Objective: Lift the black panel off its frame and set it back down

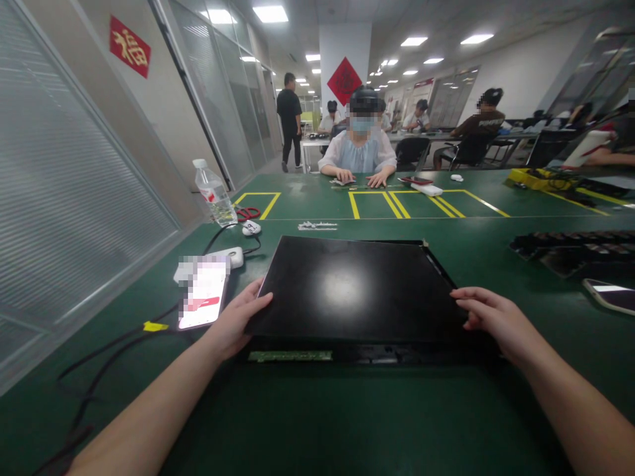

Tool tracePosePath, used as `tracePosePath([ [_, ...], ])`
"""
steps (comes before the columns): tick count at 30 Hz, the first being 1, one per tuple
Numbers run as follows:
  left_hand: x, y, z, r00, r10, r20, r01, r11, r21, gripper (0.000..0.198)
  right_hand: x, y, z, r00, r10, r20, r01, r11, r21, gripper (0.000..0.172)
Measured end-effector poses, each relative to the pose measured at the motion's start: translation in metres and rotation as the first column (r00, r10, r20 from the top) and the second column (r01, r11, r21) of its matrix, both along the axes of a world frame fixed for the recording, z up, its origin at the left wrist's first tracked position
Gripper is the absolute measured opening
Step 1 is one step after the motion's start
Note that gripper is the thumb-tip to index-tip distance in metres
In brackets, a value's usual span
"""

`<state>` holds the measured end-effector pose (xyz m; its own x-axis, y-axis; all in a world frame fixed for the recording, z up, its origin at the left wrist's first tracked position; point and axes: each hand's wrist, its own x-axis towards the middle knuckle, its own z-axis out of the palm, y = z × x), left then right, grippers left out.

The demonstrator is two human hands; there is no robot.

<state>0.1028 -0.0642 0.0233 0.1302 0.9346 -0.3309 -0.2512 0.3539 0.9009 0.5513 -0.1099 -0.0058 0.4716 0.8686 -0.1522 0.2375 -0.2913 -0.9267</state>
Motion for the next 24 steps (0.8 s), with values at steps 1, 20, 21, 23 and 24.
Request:
tracePosePath([
  [1,0.000,0.000,0.001,1.000,-0.001,-0.001,0.001,1.000,0.005,0.077,0.000,0.000,0.000,1.000,0.004,0.010,-0.004,1.000,0.003,0.041],
  [20,0.000,0.000,-0.001,0.999,-0.038,0.017,0.037,0.999,0.024,0.075,0.003,0.000,-0.011,0.966,0.089,0.241,-0.090,0.996,-0.009,0.036],
  [21,0.000,0.000,-0.001,0.999,-0.039,0.014,0.039,0.999,0.027,0.074,0.005,0.000,-0.014,0.960,0.094,0.263,-0.093,0.996,-0.014,0.035],
  [23,0.000,0.000,-0.002,0.999,-0.042,0.016,0.042,0.999,0.034,0.072,0.008,0.000,-0.019,0.949,0.102,0.297,-0.102,0.995,-0.017,0.033],
  [24,-0.001,0.000,-0.002,0.999,-0.043,0.019,0.043,0.998,0.036,0.071,0.010,0.000,-0.020,0.944,0.107,0.312,-0.106,0.994,-0.017,0.032],
])
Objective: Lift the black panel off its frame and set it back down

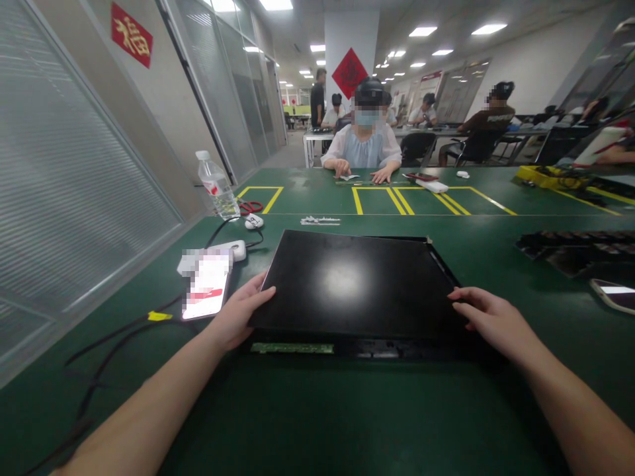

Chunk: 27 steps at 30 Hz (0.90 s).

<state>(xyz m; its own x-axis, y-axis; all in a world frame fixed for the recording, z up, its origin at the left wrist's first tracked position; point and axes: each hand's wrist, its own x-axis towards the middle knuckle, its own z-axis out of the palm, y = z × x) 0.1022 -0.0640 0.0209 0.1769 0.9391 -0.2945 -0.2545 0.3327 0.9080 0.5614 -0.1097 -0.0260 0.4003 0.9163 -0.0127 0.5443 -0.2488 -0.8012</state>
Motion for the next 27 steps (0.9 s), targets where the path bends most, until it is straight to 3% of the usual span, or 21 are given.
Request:
tracePosePath([
  [12,-0.002,0.000,-0.001,0.999,-0.009,0.044,0.008,1.000,0.013,0.095,0.003,0.000,-0.001,0.971,0.046,0.234,-0.045,0.999,-0.010,0.023],
  [16,-0.002,0.000,-0.002,0.999,-0.012,0.039,0.012,1.000,0.016,0.092,0.003,-0.001,0.005,0.973,0.022,0.232,-0.017,1.000,-0.027,0.040],
  [19,-0.002,0.001,-0.002,0.999,-0.009,0.036,0.009,1.000,0.016,0.090,0.004,0.000,0.007,0.956,-0.055,0.289,0.047,0.998,0.036,0.057],
  [23,-0.001,0.001,-0.003,0.999,0.007,0.040,-0.008,1.000,0.014,0.090,0.009,0.007,-0.005,0.888,-0.028,0.459,-0.034,0.991,0.126,0.058],
  [27,-0.002,0.001,-0.004,0.999,0.004,0.039,-0.004,1.000,0.012,0.092,0.015,0.011,-0.020,0.809,0.044,0.586,-0.059,0.998,0.007,0.053],
])
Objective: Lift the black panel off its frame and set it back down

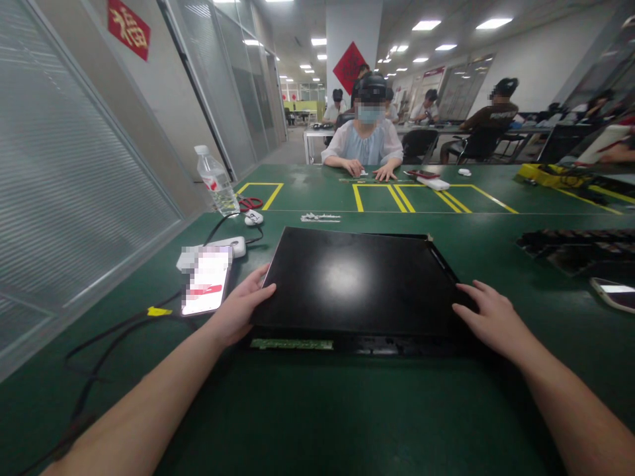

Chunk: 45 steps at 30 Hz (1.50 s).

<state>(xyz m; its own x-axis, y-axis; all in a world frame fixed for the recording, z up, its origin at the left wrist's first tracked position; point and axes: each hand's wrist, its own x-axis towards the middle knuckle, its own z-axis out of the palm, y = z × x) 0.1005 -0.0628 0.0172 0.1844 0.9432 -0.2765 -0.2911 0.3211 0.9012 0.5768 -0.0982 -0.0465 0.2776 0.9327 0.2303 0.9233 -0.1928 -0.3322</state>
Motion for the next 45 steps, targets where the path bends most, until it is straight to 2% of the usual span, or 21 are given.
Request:
tracePosePath([
  [7,0.000,0.000,0.001,1.000,0.010,-0.008,-0.010,1.000,0.000,0.085,0.002,0.000,-0.001,0.998,-0.002,0.057,0.007,0.996,-0.086,0.059],
  [23,0.001,0.000,0.001,0.999,0.026,-0.044,-0.026,1.000,0.003,0.088,0.010,0.002,0.001,0.999,0.020,0.032,-0.018,0.998,-0.064,0.044],
  [29,0.002,-0.001,0.000,0.997,0.025,-0.074,-0.026,1.000,-0.014,0.086,0.013,0.000,0.003,0.997,0.071,0.041,-0.068,0.996,-0.060,0.046],
  [37,0.006,-0.002,0.004,0.995,0.034,-0.092,-0.035,0.999,-0.010,0.084,0.006,-0.004,0.013,0.996,0.061,0.059,-0.055,0.993,-0.108,0.052],
  [45,0.009,-0.005,0.006,0.994,0.055,-0.095,-0.058,0.998,-0.031,0.082,0.016,-0.003,0.010,0.997,0.076,0.021,-0.074,0.994,-0.086,0.048],
])
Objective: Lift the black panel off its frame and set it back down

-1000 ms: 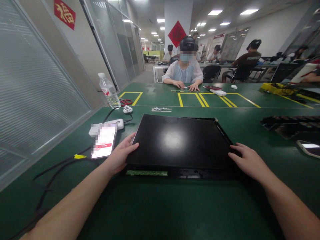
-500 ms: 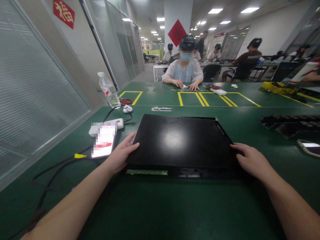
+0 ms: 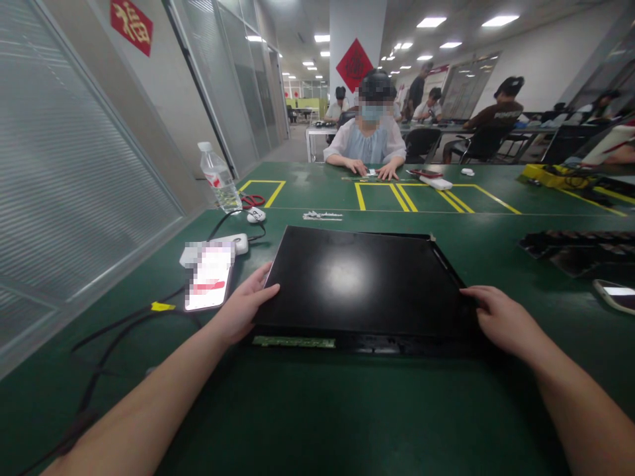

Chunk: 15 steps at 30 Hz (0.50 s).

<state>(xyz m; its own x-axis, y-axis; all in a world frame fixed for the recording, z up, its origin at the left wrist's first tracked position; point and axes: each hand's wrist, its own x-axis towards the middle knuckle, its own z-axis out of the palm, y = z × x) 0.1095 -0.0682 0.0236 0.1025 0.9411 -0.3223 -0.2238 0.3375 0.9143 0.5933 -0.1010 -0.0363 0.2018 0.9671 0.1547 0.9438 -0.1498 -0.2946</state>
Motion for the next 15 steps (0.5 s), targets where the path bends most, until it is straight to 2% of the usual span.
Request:
tracePosePath([
  [5,0.0020,-0.0032,0.0012,0.999,0.027,-0.036,-0.027,1.000,-0.008,0.079,0.0034,-0.0001,0.0000,0.999,0.002,-0.035,-0.002,1.000,-0.001,0.047],
  [15,0.0041,-0.0038,-0.0002,0.997,0.064,-0.036,-0.063,0.998,0.021,0.073,-0.0005,0.0003,0.0038,0.994,-0.079,-0.079,0.076,0.996,-0.040,0.039],
])
